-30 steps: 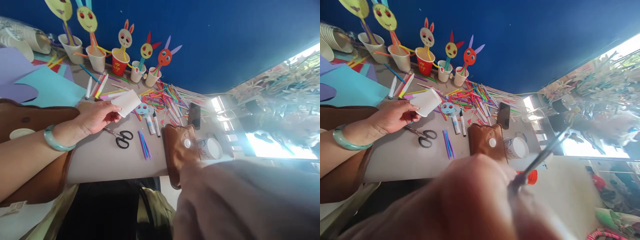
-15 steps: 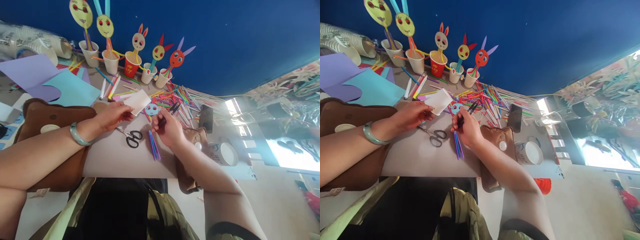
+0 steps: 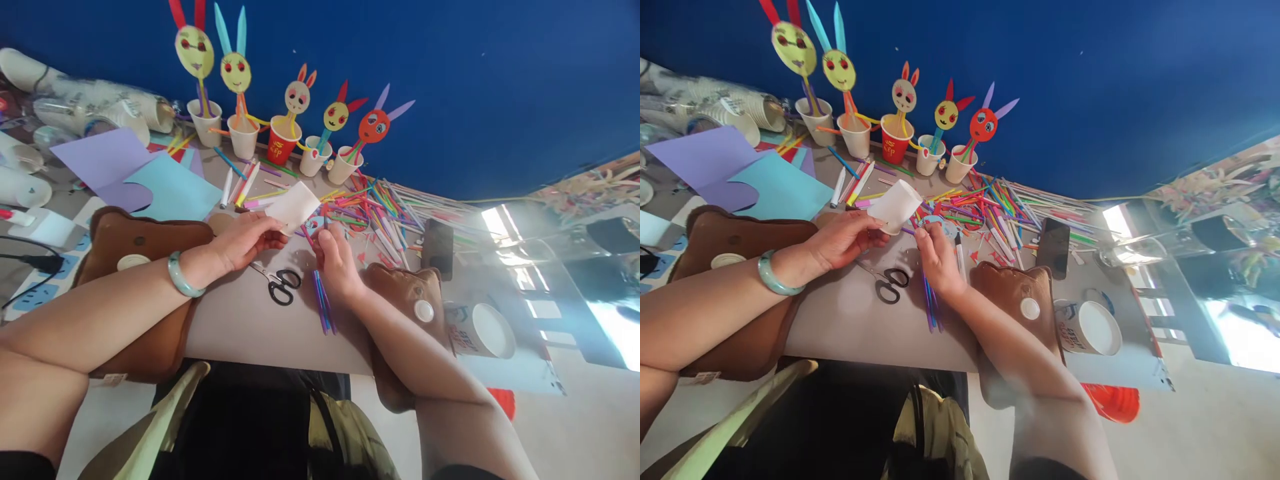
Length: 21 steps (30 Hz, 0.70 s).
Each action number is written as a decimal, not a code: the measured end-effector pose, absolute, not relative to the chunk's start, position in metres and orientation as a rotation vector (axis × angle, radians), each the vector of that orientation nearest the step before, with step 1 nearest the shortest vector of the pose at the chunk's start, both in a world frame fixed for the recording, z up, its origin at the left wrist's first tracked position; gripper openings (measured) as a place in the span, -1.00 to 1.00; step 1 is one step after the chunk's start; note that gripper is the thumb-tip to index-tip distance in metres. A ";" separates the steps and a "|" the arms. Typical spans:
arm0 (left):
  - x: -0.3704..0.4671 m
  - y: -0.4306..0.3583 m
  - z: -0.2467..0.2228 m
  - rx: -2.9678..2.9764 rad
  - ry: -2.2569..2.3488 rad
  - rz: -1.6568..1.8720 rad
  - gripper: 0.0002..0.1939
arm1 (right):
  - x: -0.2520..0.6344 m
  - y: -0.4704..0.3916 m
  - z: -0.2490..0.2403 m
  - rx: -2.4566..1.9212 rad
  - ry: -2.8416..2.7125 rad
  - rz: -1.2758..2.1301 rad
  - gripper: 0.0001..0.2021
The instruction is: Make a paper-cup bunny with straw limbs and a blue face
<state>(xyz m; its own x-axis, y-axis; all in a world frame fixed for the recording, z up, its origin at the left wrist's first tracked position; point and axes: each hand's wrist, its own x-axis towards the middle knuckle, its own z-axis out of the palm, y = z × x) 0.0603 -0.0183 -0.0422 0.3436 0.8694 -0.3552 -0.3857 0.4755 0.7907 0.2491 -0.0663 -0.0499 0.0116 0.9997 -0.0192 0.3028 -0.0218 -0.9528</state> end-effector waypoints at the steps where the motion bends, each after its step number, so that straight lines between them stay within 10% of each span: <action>1: 0.060 -0.018 -0.043 0.649 0.856 0.894 -0.91 | 0.250 -0.067 -0.052 -1.456 -1.565 0.884 -0.63; 8: 0.062 -0.021 -0.044 0.621 0.793 0.871 -0.92 | 0.251 -0.067 -0.066 -1.412 -2.102 0.269 -0.68; 21: 0.062 -0.030 -0.044 0.542 0.741 0.880 -0.91 | 0.253 -0.063 -0.066 -1.436 -2.115 0.190 -0.67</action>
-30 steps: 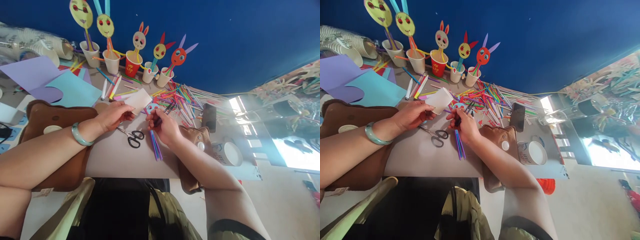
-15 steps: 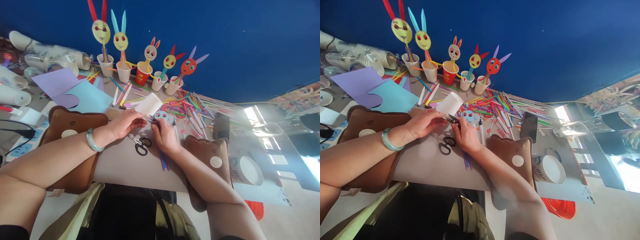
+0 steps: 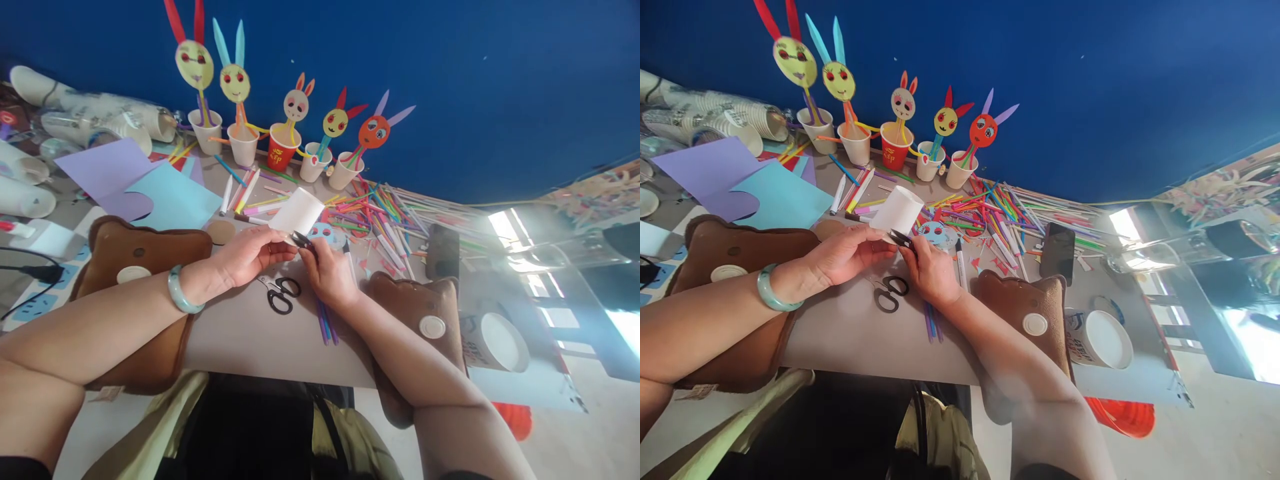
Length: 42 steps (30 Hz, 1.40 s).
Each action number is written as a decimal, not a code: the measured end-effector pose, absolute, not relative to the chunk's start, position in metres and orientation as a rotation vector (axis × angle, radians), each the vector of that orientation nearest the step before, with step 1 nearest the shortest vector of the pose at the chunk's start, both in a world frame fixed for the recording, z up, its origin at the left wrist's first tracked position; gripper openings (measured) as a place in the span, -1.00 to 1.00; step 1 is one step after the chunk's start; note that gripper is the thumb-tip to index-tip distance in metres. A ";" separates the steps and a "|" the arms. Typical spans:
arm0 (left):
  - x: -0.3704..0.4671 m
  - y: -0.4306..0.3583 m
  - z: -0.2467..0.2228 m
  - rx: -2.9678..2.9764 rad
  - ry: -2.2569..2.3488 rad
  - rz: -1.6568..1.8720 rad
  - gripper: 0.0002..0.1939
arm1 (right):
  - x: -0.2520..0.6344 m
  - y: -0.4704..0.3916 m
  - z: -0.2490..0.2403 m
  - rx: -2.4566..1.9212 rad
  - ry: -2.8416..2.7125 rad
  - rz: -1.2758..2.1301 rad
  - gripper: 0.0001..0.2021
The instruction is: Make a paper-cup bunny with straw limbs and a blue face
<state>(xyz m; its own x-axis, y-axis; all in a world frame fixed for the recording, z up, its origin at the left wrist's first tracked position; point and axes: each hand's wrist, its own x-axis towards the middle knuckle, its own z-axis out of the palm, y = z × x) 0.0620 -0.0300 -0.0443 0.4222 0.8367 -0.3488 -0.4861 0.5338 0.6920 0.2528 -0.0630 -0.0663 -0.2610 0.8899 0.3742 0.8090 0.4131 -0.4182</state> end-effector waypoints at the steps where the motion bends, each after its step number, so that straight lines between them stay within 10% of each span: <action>1: 0.062 -0.030 -0.045 0.540 0.739 0.882 -0.91 | 0.253 -0.063 -0.066 -1.444 -2.108 0.211 -0.67; 42: 0.061 -0.033 -0.041 0.598 0.719 0.863 -0.89 | 0.250 -0.069 -0.054 -1.463 -1.973 0.535 -0.72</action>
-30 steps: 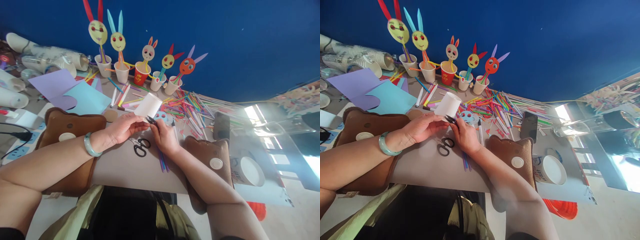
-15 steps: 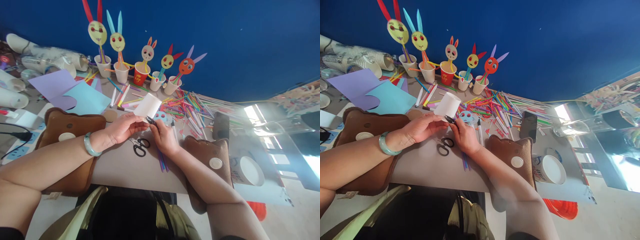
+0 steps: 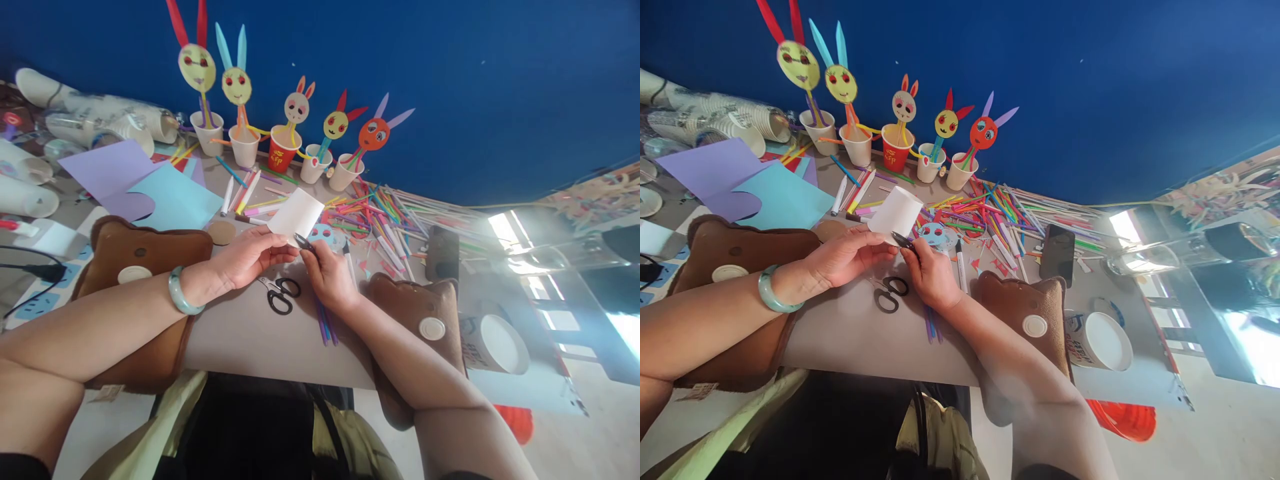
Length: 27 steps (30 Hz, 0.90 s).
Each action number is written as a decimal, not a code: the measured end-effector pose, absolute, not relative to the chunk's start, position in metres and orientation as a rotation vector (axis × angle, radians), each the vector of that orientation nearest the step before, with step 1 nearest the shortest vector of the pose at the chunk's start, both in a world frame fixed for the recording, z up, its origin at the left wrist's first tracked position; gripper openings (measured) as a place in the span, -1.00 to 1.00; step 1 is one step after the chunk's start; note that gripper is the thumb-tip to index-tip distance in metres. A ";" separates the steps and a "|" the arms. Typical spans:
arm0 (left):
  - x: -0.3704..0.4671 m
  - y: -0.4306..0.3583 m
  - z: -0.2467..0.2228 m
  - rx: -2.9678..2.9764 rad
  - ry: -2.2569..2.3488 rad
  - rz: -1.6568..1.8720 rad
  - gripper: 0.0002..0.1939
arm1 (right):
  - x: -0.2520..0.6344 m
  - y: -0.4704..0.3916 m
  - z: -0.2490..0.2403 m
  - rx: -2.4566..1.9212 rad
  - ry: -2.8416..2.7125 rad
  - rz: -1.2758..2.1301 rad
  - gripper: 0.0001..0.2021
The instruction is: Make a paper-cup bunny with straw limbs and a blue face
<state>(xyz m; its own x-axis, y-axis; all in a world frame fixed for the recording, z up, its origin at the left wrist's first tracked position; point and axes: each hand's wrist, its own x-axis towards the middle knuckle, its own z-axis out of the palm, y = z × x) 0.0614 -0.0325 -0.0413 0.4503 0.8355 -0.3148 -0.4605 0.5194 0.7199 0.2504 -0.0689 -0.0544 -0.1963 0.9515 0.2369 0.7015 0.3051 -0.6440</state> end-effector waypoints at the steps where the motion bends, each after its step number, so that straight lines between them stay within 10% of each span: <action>1: 0.061 -0.033 -0.041 0.592 0.722 0.861 -0.90 | 0.250 -0.069 -0.054 -1.467 -1.971 0.523 -0.73; 27: 0.060 -0.032 -0.043 0.604 0.645 0.838 -0.87 | 0.254 -0.070 -0.055 -1.426 -2.007 0.436 -0.72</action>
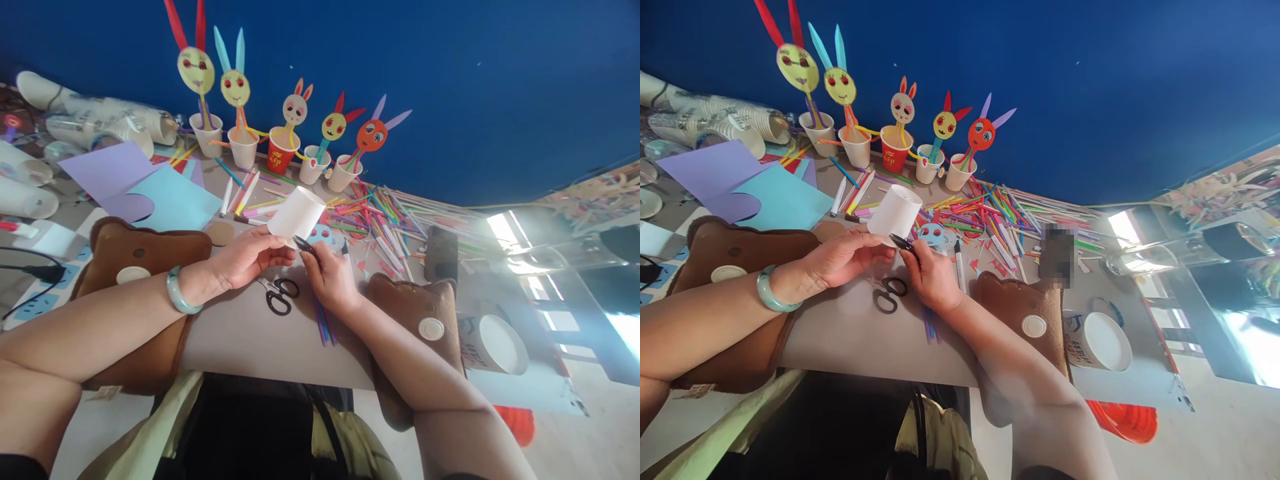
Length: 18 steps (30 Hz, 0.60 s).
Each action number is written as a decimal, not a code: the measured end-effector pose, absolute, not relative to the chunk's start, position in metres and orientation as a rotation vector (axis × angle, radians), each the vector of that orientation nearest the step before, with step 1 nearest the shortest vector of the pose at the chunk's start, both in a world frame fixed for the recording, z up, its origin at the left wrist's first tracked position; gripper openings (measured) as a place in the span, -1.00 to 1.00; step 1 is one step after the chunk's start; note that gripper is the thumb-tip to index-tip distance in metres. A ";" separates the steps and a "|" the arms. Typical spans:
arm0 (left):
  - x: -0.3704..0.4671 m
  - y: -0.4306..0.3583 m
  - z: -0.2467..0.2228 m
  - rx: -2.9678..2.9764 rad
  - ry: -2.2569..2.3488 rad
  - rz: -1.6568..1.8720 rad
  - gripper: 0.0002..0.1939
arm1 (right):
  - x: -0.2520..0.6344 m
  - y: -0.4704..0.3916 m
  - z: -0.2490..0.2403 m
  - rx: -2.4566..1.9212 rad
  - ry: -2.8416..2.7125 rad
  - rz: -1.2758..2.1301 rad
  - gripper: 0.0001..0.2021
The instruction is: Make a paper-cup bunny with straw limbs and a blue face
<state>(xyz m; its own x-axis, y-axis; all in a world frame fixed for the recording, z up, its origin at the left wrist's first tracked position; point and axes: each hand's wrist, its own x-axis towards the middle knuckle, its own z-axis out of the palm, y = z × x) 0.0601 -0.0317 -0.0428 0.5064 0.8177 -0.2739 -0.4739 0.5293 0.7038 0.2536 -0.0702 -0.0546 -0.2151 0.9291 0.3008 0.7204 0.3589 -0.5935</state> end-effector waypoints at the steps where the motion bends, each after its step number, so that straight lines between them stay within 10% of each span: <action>1: 0.060 -0.032 -0.044 0.606 0.635 0.836 -0.87 | 0.254 -0.070 -0.055 -1.422 -2.008 0.431 -0.71; 18: 0.059 -0.029 -0.042 0.638 0.633 0.842 -0.80 | 0.261 -0.068 -0.061 -1.321 -1.943 0.290 -0.74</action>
